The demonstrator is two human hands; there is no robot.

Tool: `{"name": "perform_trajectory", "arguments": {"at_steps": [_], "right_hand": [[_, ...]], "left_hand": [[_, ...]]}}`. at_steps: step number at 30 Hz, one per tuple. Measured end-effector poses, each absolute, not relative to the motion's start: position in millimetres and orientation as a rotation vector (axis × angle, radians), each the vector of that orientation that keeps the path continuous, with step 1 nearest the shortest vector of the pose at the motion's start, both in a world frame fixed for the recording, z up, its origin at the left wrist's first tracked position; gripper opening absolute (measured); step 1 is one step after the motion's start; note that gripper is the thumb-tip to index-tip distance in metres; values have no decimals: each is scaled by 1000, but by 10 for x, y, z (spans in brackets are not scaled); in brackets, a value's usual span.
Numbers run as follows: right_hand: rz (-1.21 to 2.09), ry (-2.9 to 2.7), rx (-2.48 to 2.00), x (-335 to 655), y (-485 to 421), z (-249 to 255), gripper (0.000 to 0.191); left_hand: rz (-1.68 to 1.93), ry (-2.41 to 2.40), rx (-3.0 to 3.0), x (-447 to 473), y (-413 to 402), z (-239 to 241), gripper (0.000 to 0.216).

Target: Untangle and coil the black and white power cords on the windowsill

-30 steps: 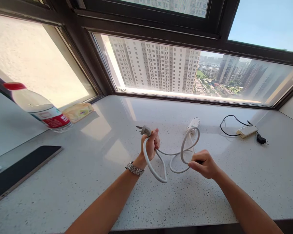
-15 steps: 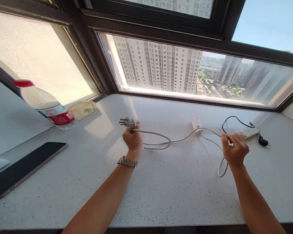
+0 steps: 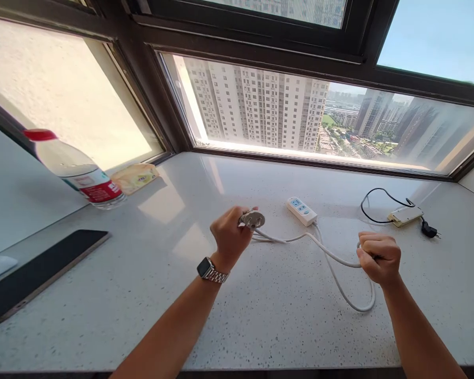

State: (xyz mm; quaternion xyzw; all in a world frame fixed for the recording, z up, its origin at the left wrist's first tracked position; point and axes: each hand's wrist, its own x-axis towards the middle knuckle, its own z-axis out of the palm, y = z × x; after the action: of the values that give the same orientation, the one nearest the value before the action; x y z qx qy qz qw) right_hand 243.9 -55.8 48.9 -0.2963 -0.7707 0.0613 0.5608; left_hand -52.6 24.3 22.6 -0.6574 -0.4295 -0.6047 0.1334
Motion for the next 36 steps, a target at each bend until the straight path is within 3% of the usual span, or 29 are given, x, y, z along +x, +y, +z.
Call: {"name": "perform_trajectory", "arguments": {"at_steps": [10, 13, 19, 25, 30, 36], "right_hand": [[118, -1995, -677, 2055, -613, 381, 40], [150, -2009, -713, 1984, -630, 335, 40], [222, -1919, -849, 1889, -645, 269, 43], [594, -2003, -838, 1850, -651, 190, 34], [1213, -1954, -1024, 1902, -571, 150, 33], [1862, -1525, -835, 2031, -465, 163, 32]], "left_hand": [[-1307, -489, -2310, 2, -220, 325, 2], [-1255, -382, -2436, 32, -269, 340, 17], [-1249, -439, -2549, 81, -336, 272, 14], [-1572, -629, -2428, -55, -209, 230, 19], [-2059, -1001, -2071, -340, 55, 272, 30], [-2665, -1129, -1931, -505, 304, 292, 45]]}}
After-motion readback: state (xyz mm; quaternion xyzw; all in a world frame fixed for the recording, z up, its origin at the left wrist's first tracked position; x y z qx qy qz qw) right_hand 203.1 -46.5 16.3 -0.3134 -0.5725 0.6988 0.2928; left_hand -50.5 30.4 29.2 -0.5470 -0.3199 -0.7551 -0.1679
